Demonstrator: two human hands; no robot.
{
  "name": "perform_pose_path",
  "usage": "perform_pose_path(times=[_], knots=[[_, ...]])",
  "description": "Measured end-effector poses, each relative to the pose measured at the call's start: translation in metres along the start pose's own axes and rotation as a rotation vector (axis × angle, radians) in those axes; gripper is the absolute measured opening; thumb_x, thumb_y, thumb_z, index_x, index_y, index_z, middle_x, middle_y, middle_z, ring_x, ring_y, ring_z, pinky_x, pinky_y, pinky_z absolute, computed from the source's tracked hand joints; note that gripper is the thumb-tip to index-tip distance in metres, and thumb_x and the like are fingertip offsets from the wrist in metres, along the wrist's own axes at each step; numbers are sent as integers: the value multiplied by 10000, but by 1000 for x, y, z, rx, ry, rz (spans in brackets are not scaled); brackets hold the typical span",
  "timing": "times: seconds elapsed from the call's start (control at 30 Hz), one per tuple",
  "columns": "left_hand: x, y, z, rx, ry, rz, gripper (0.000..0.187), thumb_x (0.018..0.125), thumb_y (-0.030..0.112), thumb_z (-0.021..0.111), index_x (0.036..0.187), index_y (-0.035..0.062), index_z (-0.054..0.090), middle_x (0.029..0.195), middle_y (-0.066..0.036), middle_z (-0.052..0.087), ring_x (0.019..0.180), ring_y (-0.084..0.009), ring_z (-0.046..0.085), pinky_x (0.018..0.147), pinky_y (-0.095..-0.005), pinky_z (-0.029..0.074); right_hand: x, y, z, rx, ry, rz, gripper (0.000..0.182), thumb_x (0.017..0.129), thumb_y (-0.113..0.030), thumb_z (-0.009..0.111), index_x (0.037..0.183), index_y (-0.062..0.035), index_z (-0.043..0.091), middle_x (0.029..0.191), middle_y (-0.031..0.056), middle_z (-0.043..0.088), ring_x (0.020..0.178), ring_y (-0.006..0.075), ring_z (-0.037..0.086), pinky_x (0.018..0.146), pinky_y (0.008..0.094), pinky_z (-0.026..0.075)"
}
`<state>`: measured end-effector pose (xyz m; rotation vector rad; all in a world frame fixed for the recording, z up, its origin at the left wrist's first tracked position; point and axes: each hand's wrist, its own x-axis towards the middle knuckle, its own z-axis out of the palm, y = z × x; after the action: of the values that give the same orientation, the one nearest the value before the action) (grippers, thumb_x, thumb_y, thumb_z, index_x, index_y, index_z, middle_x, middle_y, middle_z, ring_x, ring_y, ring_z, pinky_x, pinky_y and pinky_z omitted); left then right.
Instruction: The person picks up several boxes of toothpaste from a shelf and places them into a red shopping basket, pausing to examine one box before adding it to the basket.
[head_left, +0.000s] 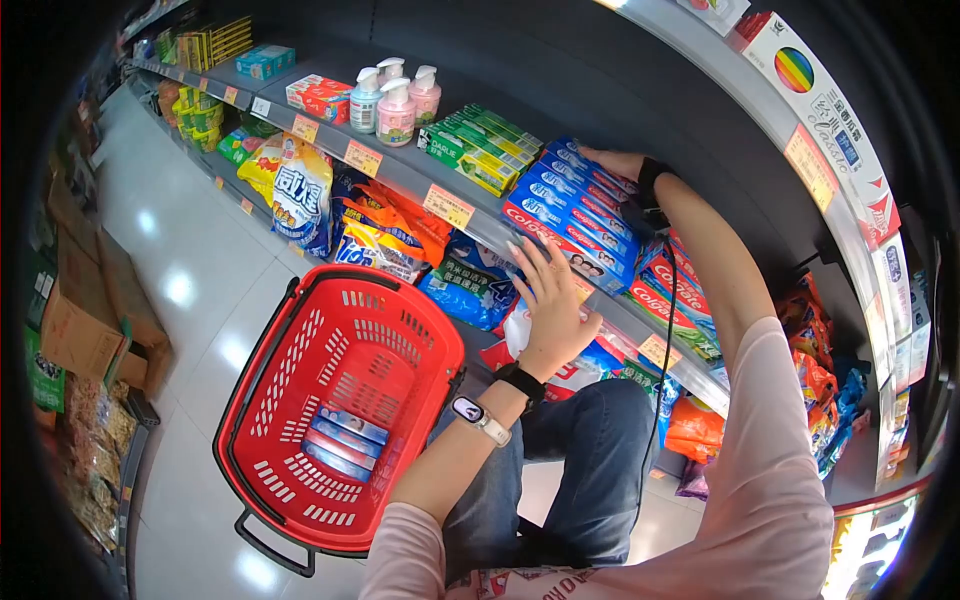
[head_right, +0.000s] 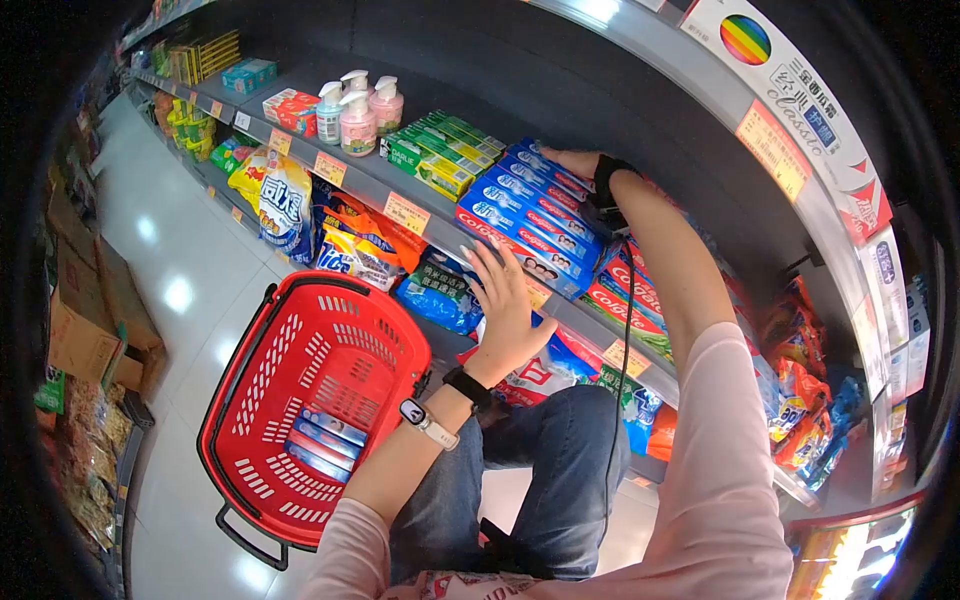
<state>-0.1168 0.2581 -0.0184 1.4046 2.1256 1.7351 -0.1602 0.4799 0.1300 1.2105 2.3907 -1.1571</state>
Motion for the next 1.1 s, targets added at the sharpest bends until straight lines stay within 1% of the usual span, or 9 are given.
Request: perform_pose_path(times=[0.13, 0.27, 0.37, 0.43, 0.57, 0.83, 0.87, 0.93, 1.1], knots=[[1, 0, 0, 102, -35, 3, 1040, 652, 123, 651, 1390, -105, -47, 1407, -405, -57, 1313, -558, -85, 1025, -654, 67, -11, -7, -10, -162, 67, -13, 732, 829, -668, 440, 1236, -70, 552, 1238, 121, 555, 1097, 202, 549, 968, 313, 384], [1, 2, 3, 136, 2, 5, 1015, 646, 102, 647, 1384, -119, -13, 1402, -413, -34, 1315, -561, -64, 1024, -656, 79, -20, -7, -15, 49, 15, -52, 730, 807, -681, 470, 1205, -79, 578, 1196, 115, 584, 1064, 188, 566, 935, 316, 412], [2, 0, 10, 172, 51, 4, 989, 652, 107, 640, 1382, -123, 14, 1403, -413, -24, 1315, -562, -54, 1021, -662, 78, -11, -2, -26, -176, 134, 0, 728, 798, -685, 479, 1184, -79, 593, 1156, 102, 607, 1010, 177, 591, 891, 311, 445], [2, 1, 10, 170, 41, -6, 1011, 643, 87, 634, 1381, -122, -24, 1409, -401, -52, 1312, -557, -84, 1021, -662, 60, -21, -3, -25, 43, 27, -80, 689, 778, -653, 550, 1142, -71, 613, 1115, 99, 626, 952, 183, 614, 828, 308, 487], [4, 1, 12, 190, 29, -4, 1032, 625, 64, 638, 1380, -126, -40, 1434, -361, -75, 1318, -539, -114, 1022, -664, 47, -18, 5, -32, 67, 7, -80, 701, 764, -676, 543, 1133, -85, 626, 1085, 79, 640, 892, 155, 627, 802, 277, 483], [6, 6, 15, 88, 50, -14, 1074, 571, 33, 667, 1381, -127, -19, 1447, -341, -65, 1351, -476, -98, 1022, -665, 51, -2, 17, -37, 285, -209, -48, 728, 743, -647, 596, 1233, -110, 559, 1184, 90, 597, 1025, 160, 592, 917, 291, 436], [7, 6, 14, 36, 63, -22, 1084, 562, 32, 672, 1382, -125, -20, 1448, -339, -65, 1356, -466, -97, 1023, -664, 48, -6, 13, -36, 282, -205, -50, 728, 743, -647, 596, 1233, -110, 559, 1184, 90, 597, 1025, 160, 592, 917, 291, 436], [7, 5, 13, 48, 62, -24, 1064, 558, 27, 666, 1376, -132, 5, 1447, -342, -46, 1356, -472, -81, 1024, -663, 37, -16, 4, -30, 277, -158, -118, 613, 767, -583, 621, 1149, -104, 610, 1074, 63, 651, 855, 119, 644, 738, 253, 524], [6, 9, 11, 32, 81, -21, 1051, 552, 30, 666, 1371, -137, 30, 1444, -347, -30, 1357, -474, -75, 1018, -670, 9, -25, -3, -34, 190, -74, -175, 707, 726, -622, 634, 1175, -77, 589, 1085, 95, 640, 882, 133, 635, 785, 278, 511]])
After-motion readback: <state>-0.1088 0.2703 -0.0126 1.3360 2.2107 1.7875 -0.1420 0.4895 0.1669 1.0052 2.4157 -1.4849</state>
